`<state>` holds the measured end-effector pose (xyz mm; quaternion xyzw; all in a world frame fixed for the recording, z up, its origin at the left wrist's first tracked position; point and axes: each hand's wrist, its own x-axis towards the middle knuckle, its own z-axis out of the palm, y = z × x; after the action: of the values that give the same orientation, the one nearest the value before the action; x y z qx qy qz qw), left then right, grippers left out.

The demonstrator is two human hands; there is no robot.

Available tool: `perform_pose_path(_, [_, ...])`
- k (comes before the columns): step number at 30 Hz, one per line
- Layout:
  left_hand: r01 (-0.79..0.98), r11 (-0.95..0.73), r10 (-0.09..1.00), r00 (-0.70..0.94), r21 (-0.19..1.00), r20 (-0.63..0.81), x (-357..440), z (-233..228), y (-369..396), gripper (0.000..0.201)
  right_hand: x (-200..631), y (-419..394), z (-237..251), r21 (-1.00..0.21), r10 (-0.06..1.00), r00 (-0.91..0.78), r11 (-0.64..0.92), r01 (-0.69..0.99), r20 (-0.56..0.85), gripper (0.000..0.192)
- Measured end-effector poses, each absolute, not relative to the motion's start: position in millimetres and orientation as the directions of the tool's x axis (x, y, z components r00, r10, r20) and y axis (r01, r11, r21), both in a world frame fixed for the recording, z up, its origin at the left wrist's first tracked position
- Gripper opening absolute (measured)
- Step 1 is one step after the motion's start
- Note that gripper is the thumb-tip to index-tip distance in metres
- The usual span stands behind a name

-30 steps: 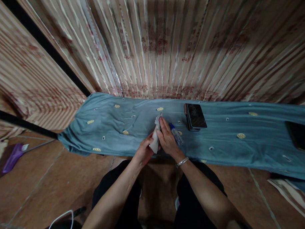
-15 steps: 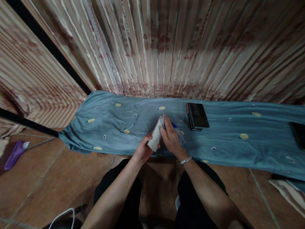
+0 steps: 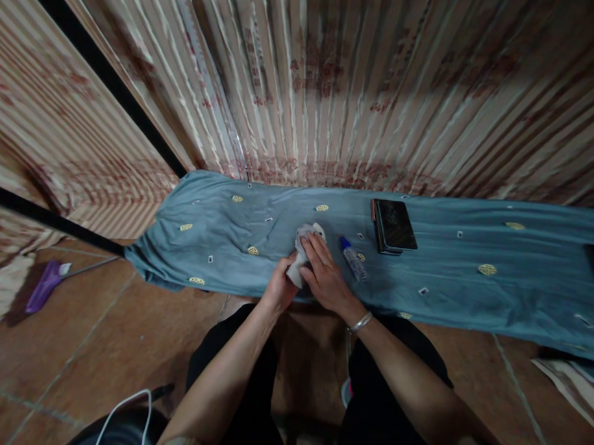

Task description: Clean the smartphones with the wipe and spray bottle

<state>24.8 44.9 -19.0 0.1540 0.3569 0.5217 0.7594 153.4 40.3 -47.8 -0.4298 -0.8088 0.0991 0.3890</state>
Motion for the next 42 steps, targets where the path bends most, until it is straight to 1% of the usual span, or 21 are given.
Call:
perform_pose_path(2, [-0.704,0.395,0.898,0.161,0.591,-0.409,24.4,-17.0,45.3,0.023,148.5,35.9,-48.2,-0.480,0.755,-0.354,0.635,0.605,0.553,0.064])
perform_pose_path(5, [-0.719,0.385,0.895,0.138,0.578,-0.424,24.1,-14.0,45.3,0.037,140.9,28.8,-49.4,-0.461,0.739,-0.391,0.658,0.596,0.549,0.064])
perform_pose_path(8, [-0.704,0.384,0.881,0.088,0.597,-0.464,23.3,-12.1,45.4,0.046,134.3,22.1,-51.0,-0.445,0.728,-0.433,0.675,0.589,0.531,0.063])
perform_pose_path(11, [-0.669,0.407,0.865,0.062,0.622,-0.499,23.1,-10.2,45.1,0.049,132.5,19.3,-51.1,-0.427,0.716,-0.468,0.691,0.583,0.518,0.064])
perform_pose_path(13, [-0.657,0.403,0.871,0.061,0.637,-0.488,24.4,-9.4,44.3,0.048,135.2,21.2,-49.8,-0.415,0.712,-0.476,0.694,0.589,0.516,0.064])
perform_pose_path(17, [-0.679,0.376,0.905,0.123,0.631,-0.408,29.3,-14.1,41.9,0.038,147.1,32.9,-47.2,-0.413,0.740,-0.412,0.651,0.636,0.532,0.063])
perform_pose_path(21, [-0.645,0.385,0.912,0.154,0.660,-0.381,31.7,-26.0,40.0,0.029,159.2,47.9,-49.1,-0.442,0.774,-0.345,0.601,0.666,0.531,0.065])
perform_pose_path(25, [-0.596,0.400,0.912,0.187,0.696,-0.365,29.9,-33.3,38.4,0.031,166.4,58.5,-51.6,-0.483,0.813,-0.278,0.539,0.690,0.511,0.063])
perform_pose_path(29, [-0.582,0.405,0.913,0.211,0.705,-0.350,28.0,-31.5,37.7,0.034,169.1,62.5,-50.2,-0.526,0.851,-0.207,0.471,0.708,0.483,0.060])
perform_pose_path(33, [-0.601,0.420,0.905,0.218,0.680,-0.365,25.8,-26.3,38.4,0.031,168.7,63.6,-50.5,-0.563,0.865,-0.172,0.445,0.696,0.472,0.060])
perform_pose_path(37, [-0.628,0.432,0.896,0.215,0.647,-0.389,21.2,-20.8,40.8,0.033,166.0,64.5,-57.1,-0.611,0.886,-0.132,0.408,0.679,0.445,0.060])
perform_pose_path(42, [-0.686,0.466,0.869,0.235,0.559,-0.436,17.5,-12.5,43.1,0.032,160.2,63.3,-65.3,-0.650,0.897,-0.095,0.382,0.657,0.431,0.061])
